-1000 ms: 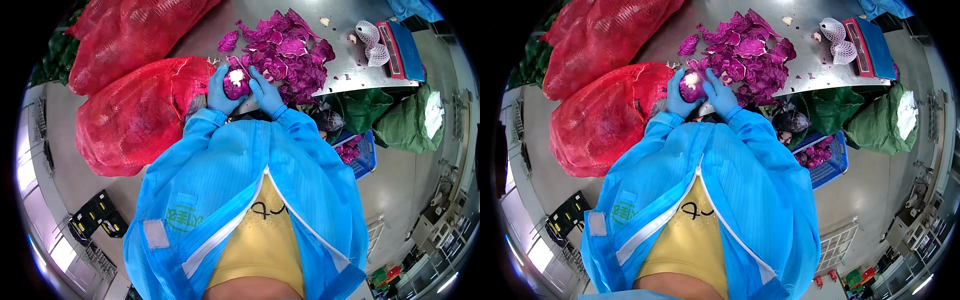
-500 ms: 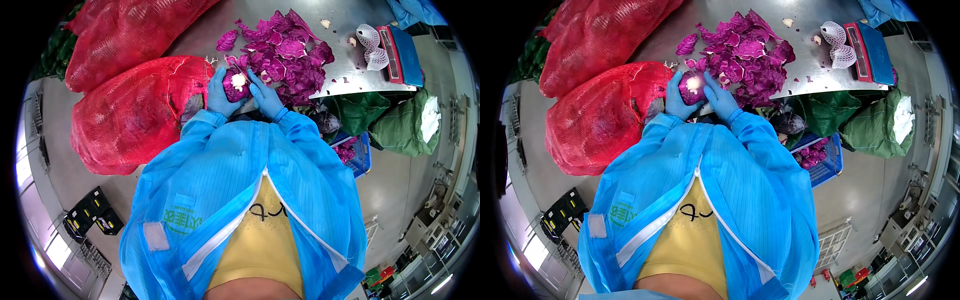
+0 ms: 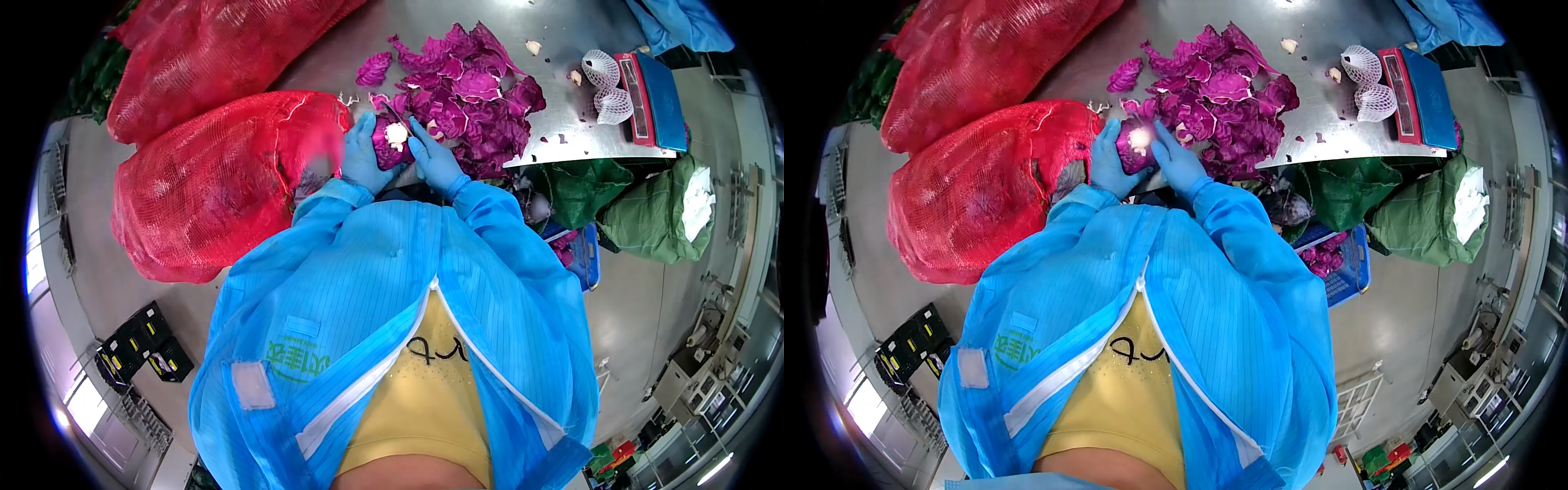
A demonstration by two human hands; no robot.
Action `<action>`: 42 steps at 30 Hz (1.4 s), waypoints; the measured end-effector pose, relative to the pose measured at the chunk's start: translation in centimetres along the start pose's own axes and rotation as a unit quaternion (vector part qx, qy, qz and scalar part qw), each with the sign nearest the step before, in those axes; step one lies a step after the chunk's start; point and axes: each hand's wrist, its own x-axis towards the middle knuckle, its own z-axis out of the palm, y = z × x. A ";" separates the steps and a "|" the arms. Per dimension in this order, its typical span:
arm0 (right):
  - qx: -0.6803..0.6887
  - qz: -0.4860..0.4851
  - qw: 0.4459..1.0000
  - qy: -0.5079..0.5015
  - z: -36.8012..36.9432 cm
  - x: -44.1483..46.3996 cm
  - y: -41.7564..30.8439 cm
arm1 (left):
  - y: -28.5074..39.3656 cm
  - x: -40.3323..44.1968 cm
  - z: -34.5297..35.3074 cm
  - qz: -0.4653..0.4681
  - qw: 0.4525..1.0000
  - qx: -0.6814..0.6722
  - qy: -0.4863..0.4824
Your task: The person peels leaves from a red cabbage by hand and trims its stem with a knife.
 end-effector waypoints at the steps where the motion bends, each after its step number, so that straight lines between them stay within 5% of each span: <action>1: -0.117 -0.151 0.976 0.104 0.5 0.2 0.4 | 0.1 0.0 0.0 0.002 1.000 -0.009 0.000; 5: 0.032 0.009 0.999 -0.024 -0.8 -0.5 -1.5 | -0.1 -0.1 0.0 0.000 1.000 -0.009 -0.007; 11: -0.074 0.059 0.995 -0.029 -1.7 -1.1 -3.3 | 0.3 0.2 -0.1 -0.024 0.999 0.004 -0.022; 15: 0.072 0.013 0.997 -0.007 -0.4 -0.2 -0.8 | 0.3 0.3 -0.1 -0.006 1.000 0.014 -0.021; 17: -0.099 -0.038 0.993 0.057 -0.6 0.1 -0.4 | 0.8 0.6 -0.3 -0.037 0.997 0.033 -0.054; 21: 0.044 -0.019 0.999 0.006 -0.6 0.4 -0.1 | 0.5 0.4 -0.3 -0.031 0.998 0.019 -0.045; 23: -0.063 0.050 0.997 -0.007 -1.7 -0.5 -2.5 | 1.1 0.8 -0.5 -0.036 0.996 0.042 -0.063; 27: 0.009 -0.007 1.000 0.010 -0.8 0.1 -0.9 | 0.4 0.5 -0.1 -0.025 0.998 0.034 -0.041; 39: -0.273 0.015 0.962 0.026 -2.4 -1.3 -3.9 | 1.2 0.7 -0.5 -0.047 0.997 0.025 -0.052; 41: -0.030 0.006 0.998 0.049 -1.7 -0.9 -2.3 | 1.1 0.7 -0.4 -0.041 0.998 0.027 -0.046; 42: -0.029 0.006 0.998 0.049 -1.0 -0.5 -1.2 | 1.0 0.7 -0.4 -0.041 0.998 0.027 -0.046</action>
